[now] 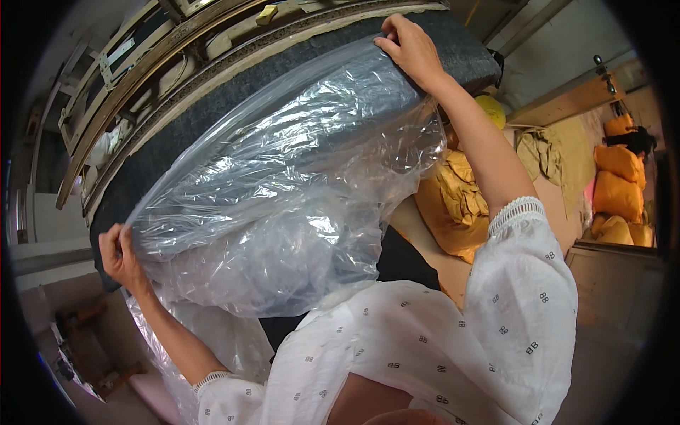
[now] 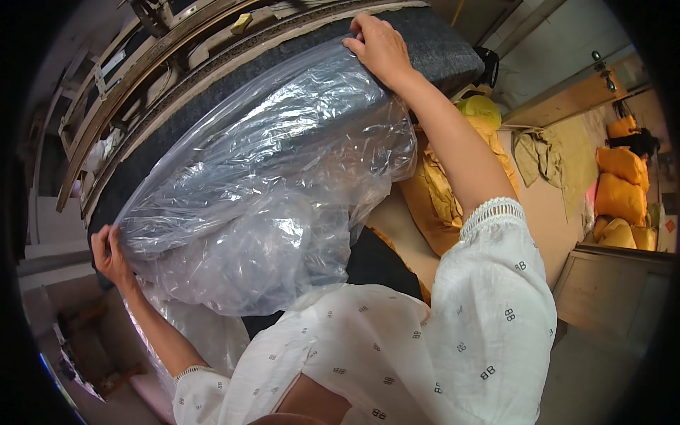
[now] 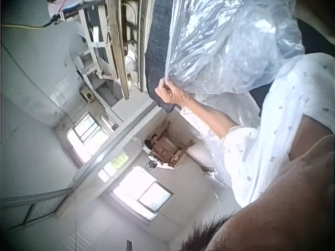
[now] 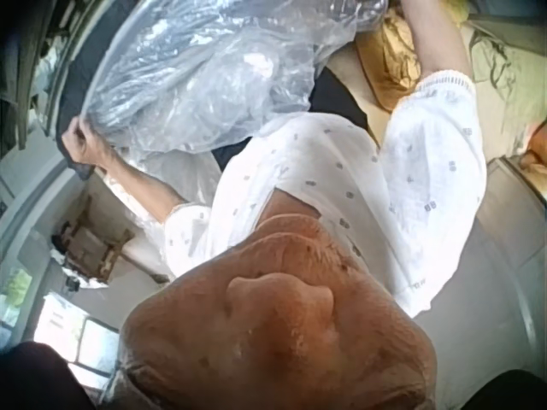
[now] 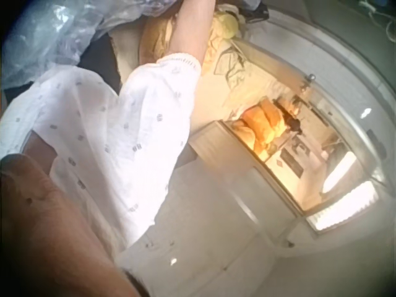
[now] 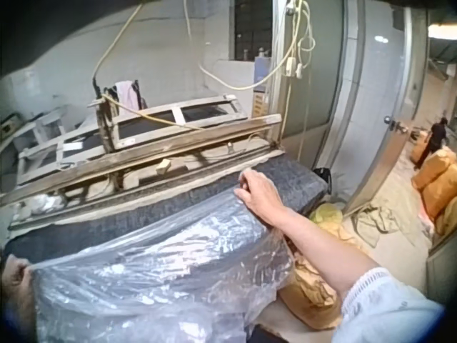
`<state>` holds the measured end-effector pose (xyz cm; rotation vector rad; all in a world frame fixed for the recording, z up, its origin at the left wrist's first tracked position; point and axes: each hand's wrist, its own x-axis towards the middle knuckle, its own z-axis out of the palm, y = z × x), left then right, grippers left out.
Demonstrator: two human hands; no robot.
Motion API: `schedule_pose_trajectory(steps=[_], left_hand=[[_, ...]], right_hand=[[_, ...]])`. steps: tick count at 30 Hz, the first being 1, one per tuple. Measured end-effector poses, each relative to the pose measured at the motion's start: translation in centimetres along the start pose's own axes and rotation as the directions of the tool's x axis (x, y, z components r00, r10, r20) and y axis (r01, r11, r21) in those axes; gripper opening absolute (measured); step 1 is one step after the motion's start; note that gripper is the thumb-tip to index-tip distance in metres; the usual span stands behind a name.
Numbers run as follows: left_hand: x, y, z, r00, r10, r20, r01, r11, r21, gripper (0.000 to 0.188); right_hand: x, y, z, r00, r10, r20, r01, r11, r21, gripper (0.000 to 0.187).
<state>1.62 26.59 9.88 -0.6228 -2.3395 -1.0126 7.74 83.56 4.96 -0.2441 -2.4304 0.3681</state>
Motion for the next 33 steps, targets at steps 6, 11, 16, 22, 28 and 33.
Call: schedule_pose_trajectory(steps=[6, 11, 16, 22, 28, 33], left_hand=[[-4.8, 2.4, -2.7, 0.998, -0.019, 0.064, 0.013, 0.997, 0.079, 0.007], [-2.7, 3.2, -1.9, 0.866, -0.452, -0.215, 0.289, 0.802, -0.523, 0.008], [4.9, 0.0, 3.9, 0.859, -0.237, -0.453, 0.245, 0.969, -0.042, 0.015], [6.7, -8.6, 9.1, 0.857, -0.439, -0.271, 0.388, 0.894, -0.223, 0.024], [10.4, -9.2, 11.2, 0.861, -0.424, -0.281, 0.394, 0.905, -0.160, 0.030], [11.4, -8.8, 11.6, 0.878, -0.389, -0.280, 0.416, 0.908, 0.042, 0.032]], right_hand=[[2.1, 3.1, 0.4, 0.985, -0.006, 0.175, -0.012, 0.995, 0.100, 0.021], [5.2, -1.7, -0.8, 0.960, 0.230, 0.162, -0.226, 0.287, 0.931, 0.010], [6.3, -0.5, 2.2, 0.926, 0.314, -0.208, -0.182, 0.857, 0.482, 0.023], [5.9, 1.9, 7.3, 0.913, 0.377, -0.156, -0.239, 0.804, 0.545, 0.020], [7.8, 3.3, 7.3, 0.925, 0.340, -0.168, -0.286, 0.917, 0.279, 0.025], [8.3, 2.5, 7.0, 0.898, 0.369, -0.240, -0.355, 0.929, 0.103, 0.034]])
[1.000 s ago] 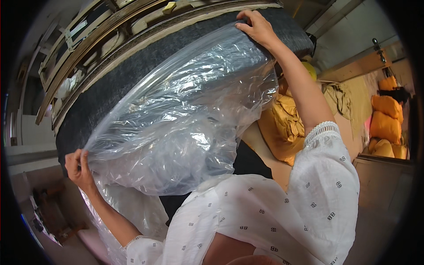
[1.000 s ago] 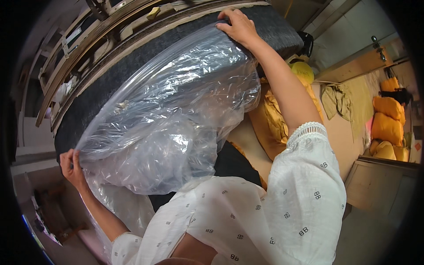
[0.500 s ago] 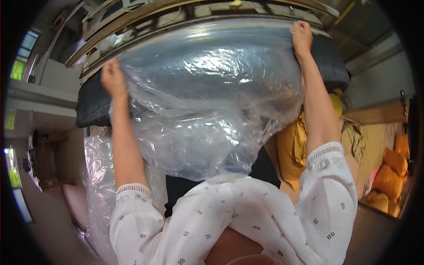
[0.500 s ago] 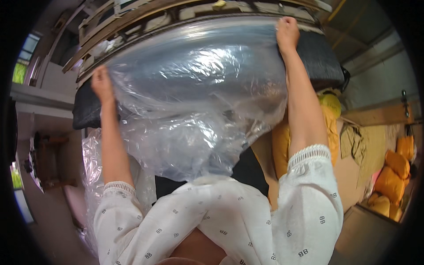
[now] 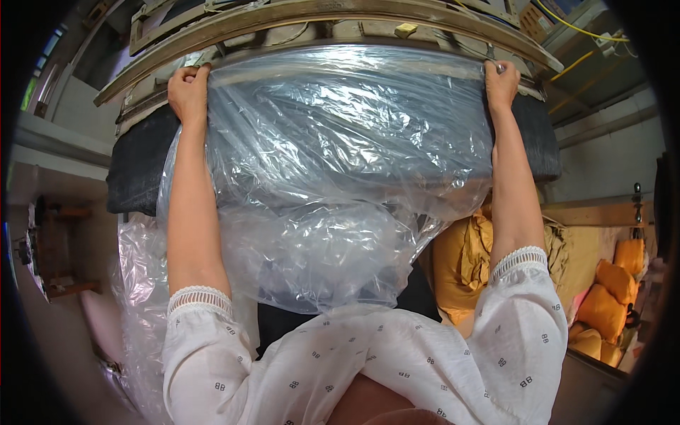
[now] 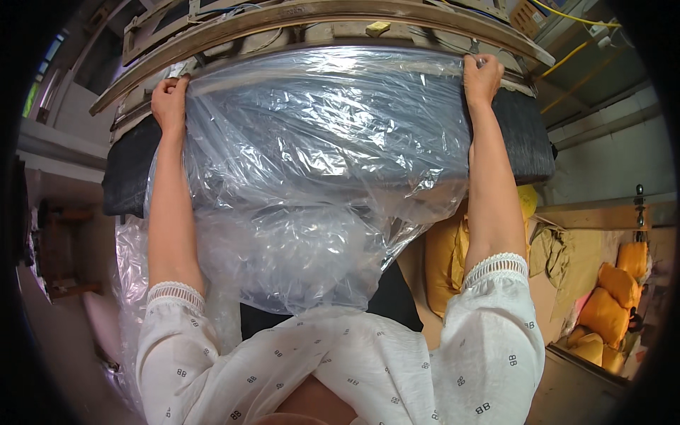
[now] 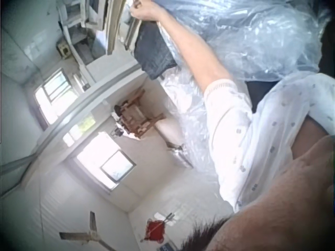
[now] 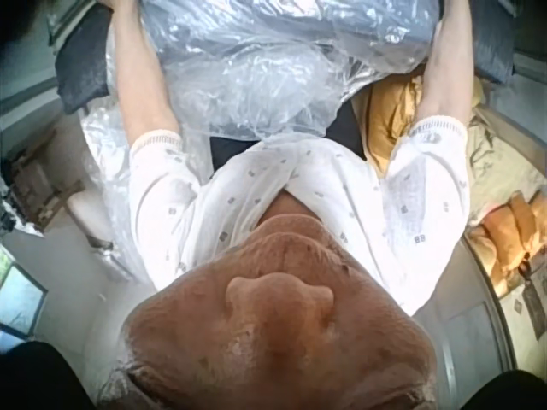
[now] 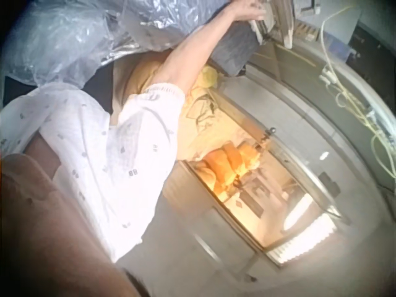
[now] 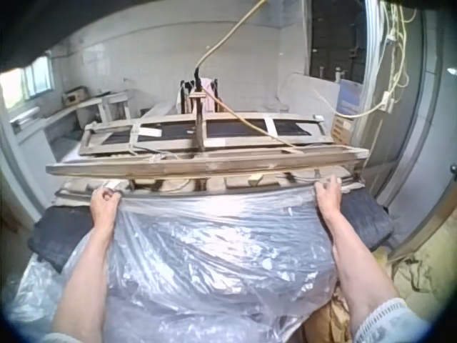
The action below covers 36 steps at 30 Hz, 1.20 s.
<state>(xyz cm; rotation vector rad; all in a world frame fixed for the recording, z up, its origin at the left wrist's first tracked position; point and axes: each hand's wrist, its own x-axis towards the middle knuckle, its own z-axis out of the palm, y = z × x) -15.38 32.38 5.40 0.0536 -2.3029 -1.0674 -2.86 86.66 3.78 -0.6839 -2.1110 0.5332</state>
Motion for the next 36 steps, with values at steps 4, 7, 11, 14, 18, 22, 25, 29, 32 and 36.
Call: schedule_pose_trajectory(steps=[4, 7, 11, 14, 18, 22, 25, 29, 32, 36], left_hand=[[0.9, -2.1, 0.4, 0.978, -0.077, -0.194, 0.068, 0.996, -0.053, 0.025], [1.8, -3.7, -1.4, 0.895, -0.444, 0.042, 0.332, 0.599, -0.728, 0.008], [1.5, -4.6, -3.4, 0.855, -0.514, -0.064, 0.328, 0.633, -0.701, 0.009], [1.5, -3.7, -3.6, 0.856, -0.516, -0.047, 0.357, 0.653, -0.668, 0.011], [1.5, -2.5, -3.5, 0.885, -0.465, -0.026, 0.376, 0.746, -0.549, 0.018], [0.2, -0.8, -0.8, 0.973, -0.158, 0.166, 0.093, 0.935, 0.342, 0.030], [-1.5, -3.0, -2.8, 0.954, 0.280, 0.106, -0.269, 0.957, -0.114, 0.030], [-2.3, -4.0, -7.9, 0.986, 0.107, 0.129, -0.076, 0.970, -0.229, 0.028], [-6.4, -2.4, -10.3, 0.967, 0.167, 0.190, -0.139, 0.978, -0.154, 0.028], [-8.7, -2.6, -11.3, 0.977, 0.076, 0.198, -0.038, 0.982, -0.185, 0.028]], right_hand=[[0.1, 0.3, 0.6, 0.999, 0.015, -0.031, -0.015, 1.000, 0.002, 0.038], [0.7, 1.8, 0.3, 0.993, 0.056, -0.103, -0.045, 0.993, 0.109, 0.036], [1.1, 2.1, 0.7, 0.994, 0.095, -0.058, -0.081, 0.974, 0.213, 0.036], [1.8, 3.0, 0.6, 0.994, 0.111, 0.015, -0.111, 0.972, 0.209, 0.043], [2.2, 2.3, -0.6, 0.997, 0.067, 0.046, -0.070, 0.995, 0.071, 0.052], [2.5, 4.1, -0.3, 0.986, -0.129, 0.110, 0.158, 0.937, -0.311, 0.050], [-2.9, -1.7, -3.5, 0.974, 0.042, 0.222, 0.023, 0.959, -0.283, 0.042], [-6.6, -1.4, -8.1, 0.924, -0.275, 0.266, 0.256, 0.961, 0.105, 0.025], [-8.2, -1.7, -11.0, 0.928, -0.250, 0.277, 0.183, 0.951, 0.248, 0.022], [-9.2, -0.7, -13.1, 0.920, -0.203, 0.335, 0.055, 0.914, 0.403, 0.021]])
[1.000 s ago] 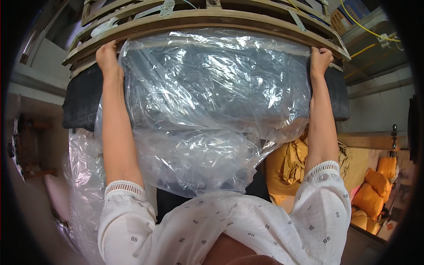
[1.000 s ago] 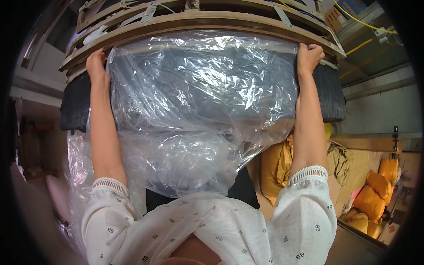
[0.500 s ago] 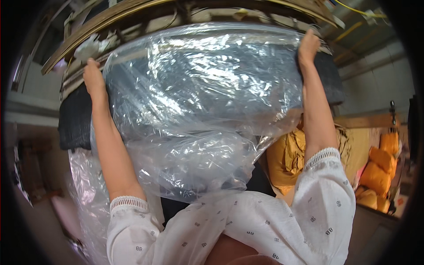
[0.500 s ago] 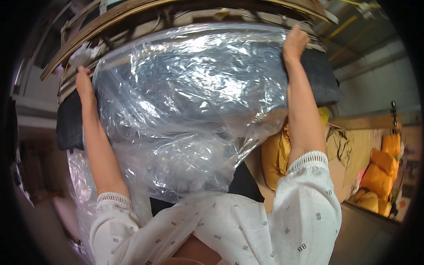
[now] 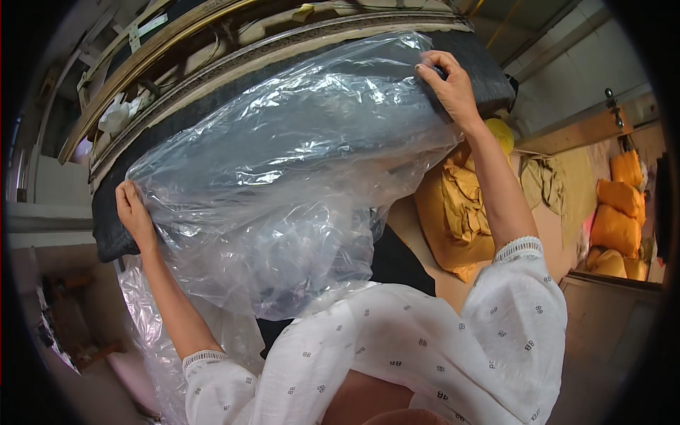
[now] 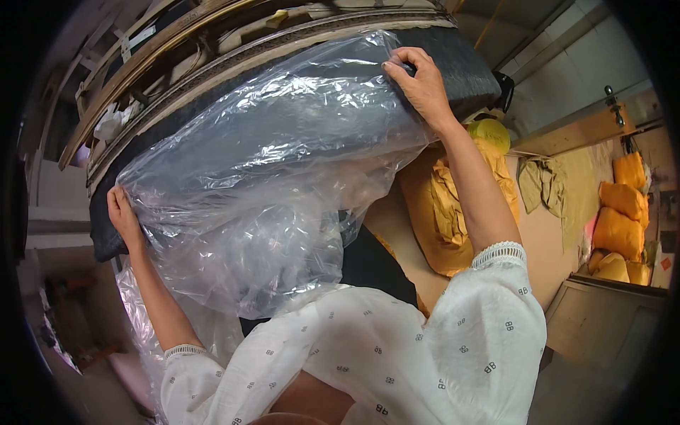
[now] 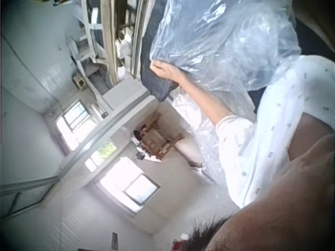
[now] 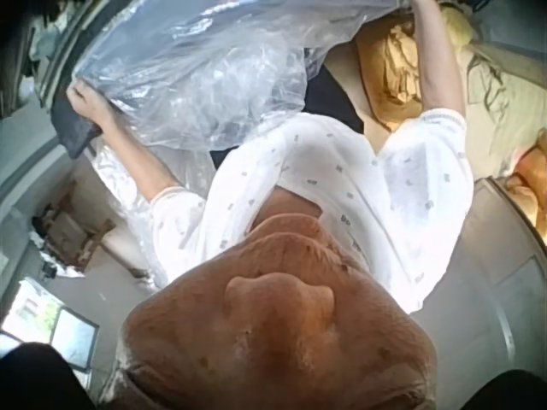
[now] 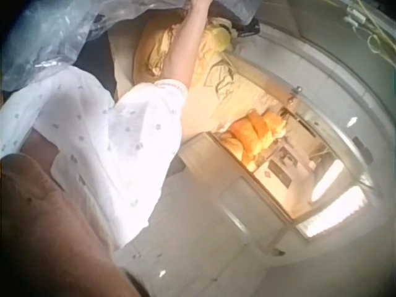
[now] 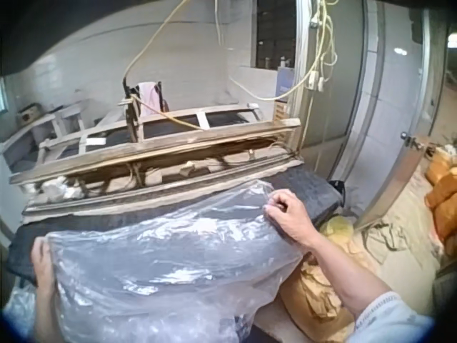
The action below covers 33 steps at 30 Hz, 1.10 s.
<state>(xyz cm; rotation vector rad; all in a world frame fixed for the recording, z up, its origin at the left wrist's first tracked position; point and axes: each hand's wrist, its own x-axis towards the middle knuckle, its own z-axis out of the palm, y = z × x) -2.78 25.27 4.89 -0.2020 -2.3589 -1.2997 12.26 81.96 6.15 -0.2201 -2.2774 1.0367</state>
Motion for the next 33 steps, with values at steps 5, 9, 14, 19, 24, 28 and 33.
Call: schedule_pose_trajectory(steps=[5, 9, 14, 19, 24, 28, 33], left_hand=[[-0.9, 1.0, 0.3, 0.998, 0.052, 0.035, -0.051, 0.998, -0.021, 0.028], [-1.2, 2.1, 0.5, 0.994, 0.075, 0.082, -0.070, 0.996, -0.061, 0.024], [-1.3, 3.2, 1.6, 0.975, 0.161, 0.155, -0.165, 0.986, 0.015, 0.020], [-1.0, 3.6, 1.8, 0.967, 0.131, 0.217, -0.142, 0.989, 0.034, 0.022], [-0.6, 2.9, 2.0, 0.970, 0.084, 0.229, -0.099, 0.994, 0.054, 0.025], [-0.8, 3.5, 2.2, 0.971, 0.099, 0.216, -0.118, 0.990, 0.075, 0.026], [-1.1, 3.1, 2.1, 0.978, 0.064, 0.199, -0.077, 0.995, 0.059, 0.024]], right_hand=[[-1.2, 0.3, -1.8, 0.999, 0.033, 0.010, -0.033, 0.997, 0.076, 0.022], [-2.1, 0.9, -4.2, 1.000, 0.007, 0.016, -0.006, 0.999, -0.047, 0.023], [-3.0, -1.0, -8.1, 0.990, 0.041, 0.138, 0.082, 0.621, -0.779, 0.015], [2.7, -5.8, -2.3, 0.945, -0.223, 0.239, 0.274, 0.940, -0.205, 0.020], [9.3, -5.3, 9.7, 0.831, -0.527, 0.177, 0.553, 0.819, -0.156, 0.025], [15.0, -4.4, 14.5, 0.878, -0.313, 0.362, 0.441, 0.823, -0.357, 0.029], [16.5, -4.0, 16.3, 0.907, -0.117, 0.406, 0.287, 0.874, -0.391, 0.031]])
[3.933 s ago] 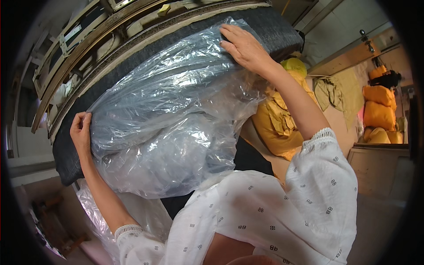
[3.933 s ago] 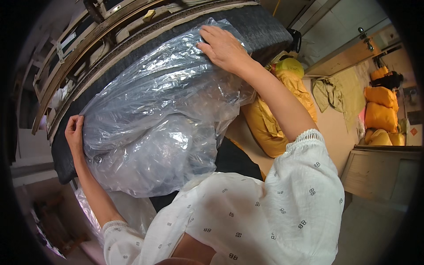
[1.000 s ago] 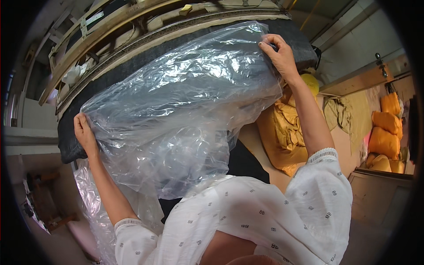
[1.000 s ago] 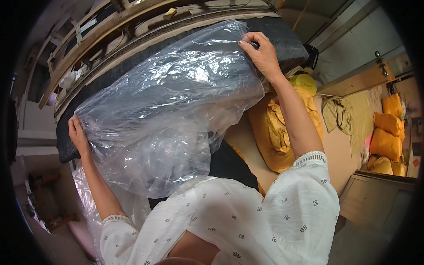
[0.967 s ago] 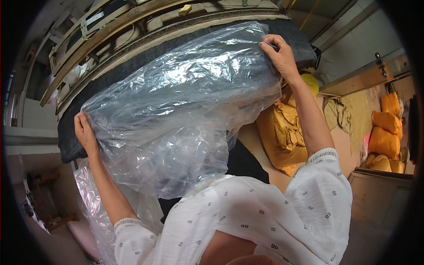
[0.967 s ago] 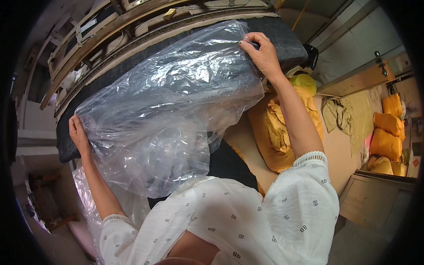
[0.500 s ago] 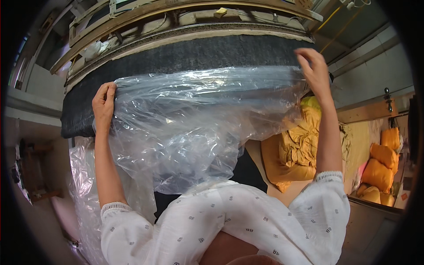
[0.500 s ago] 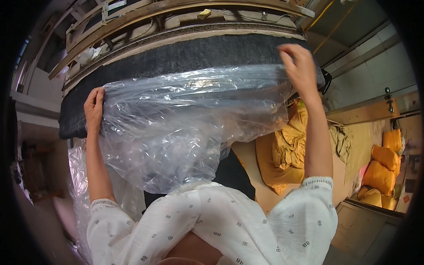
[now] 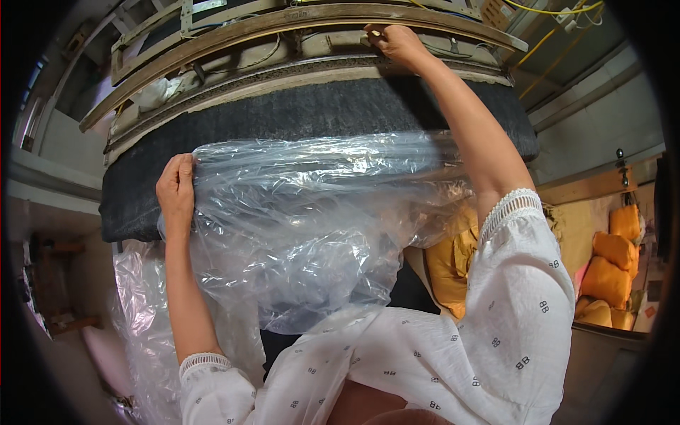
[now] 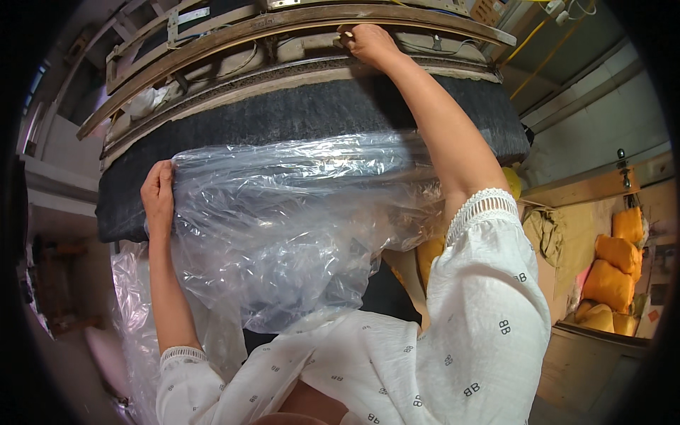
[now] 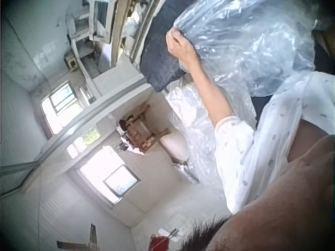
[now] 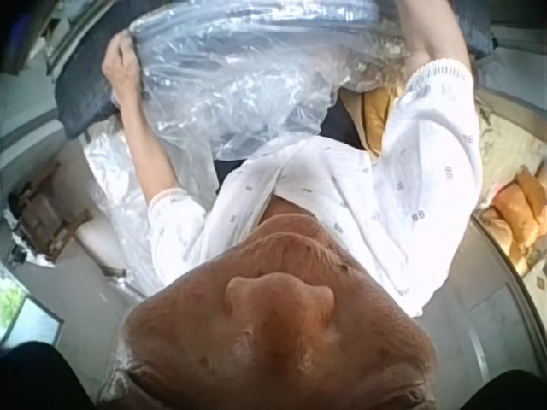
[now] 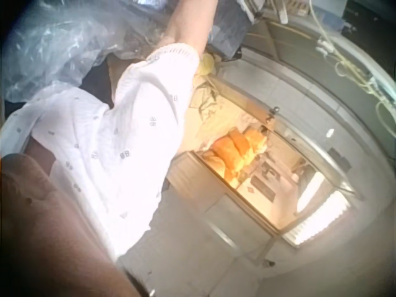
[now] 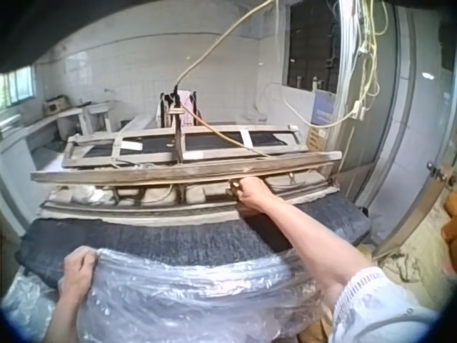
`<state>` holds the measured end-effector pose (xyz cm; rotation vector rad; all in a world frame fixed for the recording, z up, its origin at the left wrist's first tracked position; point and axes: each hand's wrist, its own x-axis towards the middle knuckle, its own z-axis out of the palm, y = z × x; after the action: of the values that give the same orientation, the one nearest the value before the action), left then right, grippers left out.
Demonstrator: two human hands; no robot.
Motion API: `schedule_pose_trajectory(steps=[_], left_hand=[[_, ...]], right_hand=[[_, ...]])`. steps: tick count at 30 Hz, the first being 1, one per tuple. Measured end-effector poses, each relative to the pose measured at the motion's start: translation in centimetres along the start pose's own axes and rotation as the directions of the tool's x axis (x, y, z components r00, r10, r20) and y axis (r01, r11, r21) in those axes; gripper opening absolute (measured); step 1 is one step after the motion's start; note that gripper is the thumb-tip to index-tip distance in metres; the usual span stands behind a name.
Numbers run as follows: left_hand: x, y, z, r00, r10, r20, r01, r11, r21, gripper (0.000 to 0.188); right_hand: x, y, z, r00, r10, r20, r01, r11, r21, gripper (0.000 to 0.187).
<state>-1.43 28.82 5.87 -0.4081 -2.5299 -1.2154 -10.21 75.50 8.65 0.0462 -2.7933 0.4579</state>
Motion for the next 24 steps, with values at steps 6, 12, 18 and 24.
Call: schedule_pose_trajectory(steps=[6, 12, 18, 24], left_hand=[[0.5, 1.0, -0.2, 1.000, 0.001, 0.027, -0.002, 1.000, 0.027, 0.024], [0.1, 1.2, 0.2, 0.999, 0.052, -0.012, -0.052, 0.999, 0.001, 0.021], [0.2, 1.2, 0.0, 0.999, 0.042, 0.031, -0.043, 0.998, 0.039, 0.021], [0.1, 1.7, 0.1, 0.998, 0.055, -0.013, -0.054, 0.997, 0.049, 0.020]], right_hand=[[1.5, 1.8, 0.0, 0.999, 0.030, 0.037, -0.029, 0.998, -0.049, 0.035], [1.1, 1.8, 0.2, 0.998, 0.057, -0.011, -0.058, 0.996, -0.073, 0.039], [0.6, 1.2, -0.2, 0.996, 0.078, 0.045, -0.077, 0.997, -0.031, 0.033], [-2.1, -0.3, -1.0, 0.989, -0.098, -0.109, 0.080, 0.984, -0.160, 0.023]])
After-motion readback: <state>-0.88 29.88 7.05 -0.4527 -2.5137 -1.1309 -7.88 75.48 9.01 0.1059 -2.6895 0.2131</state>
